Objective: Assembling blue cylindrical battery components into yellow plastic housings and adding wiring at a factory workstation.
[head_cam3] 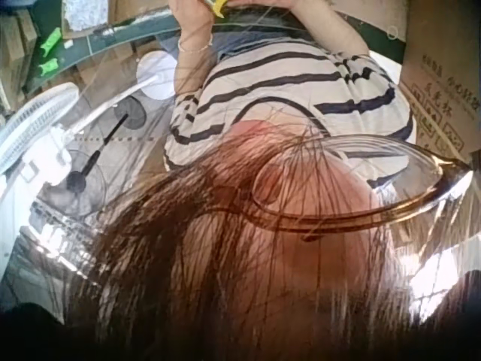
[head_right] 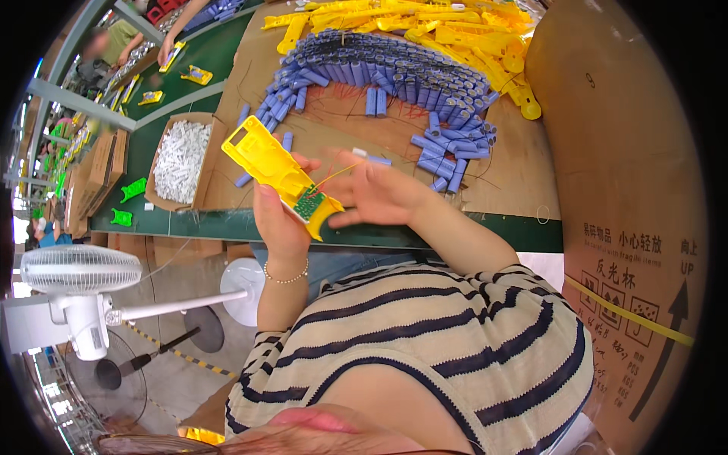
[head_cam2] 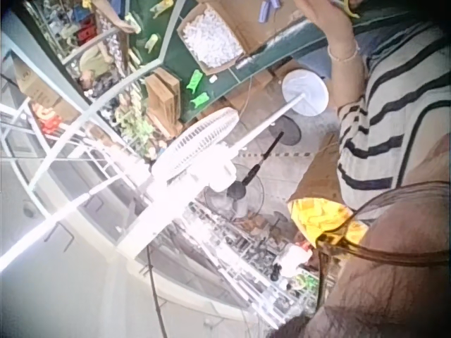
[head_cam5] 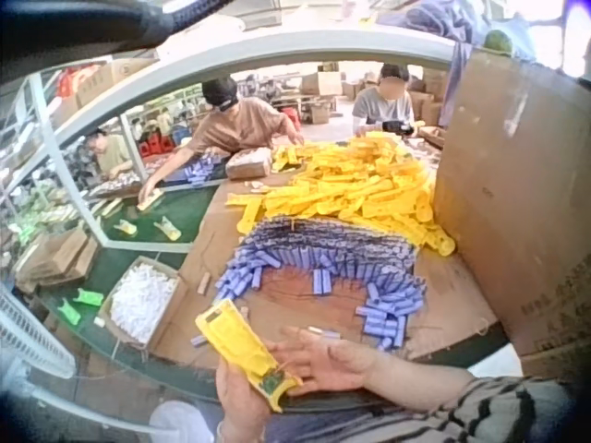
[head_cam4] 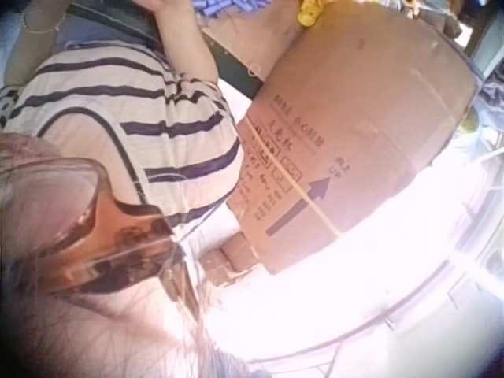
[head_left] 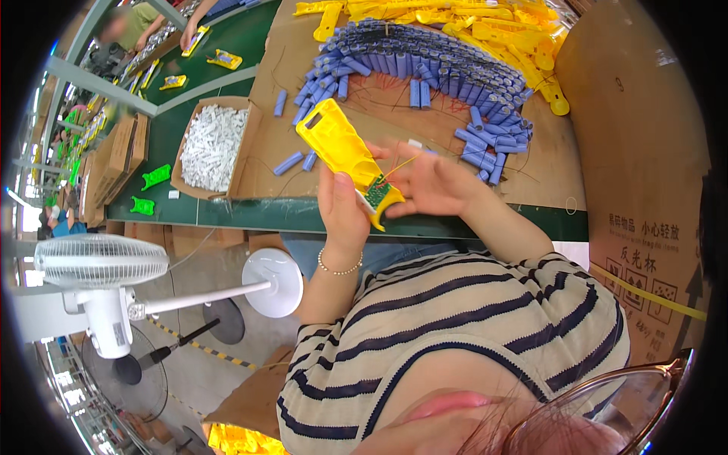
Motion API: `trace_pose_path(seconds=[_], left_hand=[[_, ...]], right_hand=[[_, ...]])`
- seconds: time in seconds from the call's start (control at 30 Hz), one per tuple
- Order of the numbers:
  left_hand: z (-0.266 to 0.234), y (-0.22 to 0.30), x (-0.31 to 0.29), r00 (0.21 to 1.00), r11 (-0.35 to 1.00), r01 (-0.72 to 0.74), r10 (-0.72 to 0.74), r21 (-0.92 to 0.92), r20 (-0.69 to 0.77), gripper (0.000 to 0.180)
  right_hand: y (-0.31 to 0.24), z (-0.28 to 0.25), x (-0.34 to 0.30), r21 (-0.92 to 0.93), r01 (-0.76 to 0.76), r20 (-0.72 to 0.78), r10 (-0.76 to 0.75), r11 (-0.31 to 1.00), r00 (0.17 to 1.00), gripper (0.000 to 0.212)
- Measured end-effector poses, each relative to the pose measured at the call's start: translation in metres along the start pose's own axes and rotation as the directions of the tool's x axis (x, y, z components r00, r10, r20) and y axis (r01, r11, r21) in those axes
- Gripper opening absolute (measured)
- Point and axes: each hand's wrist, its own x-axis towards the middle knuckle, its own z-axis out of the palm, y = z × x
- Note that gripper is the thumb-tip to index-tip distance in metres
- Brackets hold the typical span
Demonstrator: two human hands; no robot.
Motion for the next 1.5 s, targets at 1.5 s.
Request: trace_pose_path(seconds=[1.5], left_hand=[[-0.028, -0.041, -0.002, 0.953, 0.959, -0.269, 0.278, 0.088, -0.119, 0.041]], right_hand=[[-0.04, 0.023, -0.023, -0.291, 0.434, -0.075, -0.473, 0.853, 0.878, 0.023]])
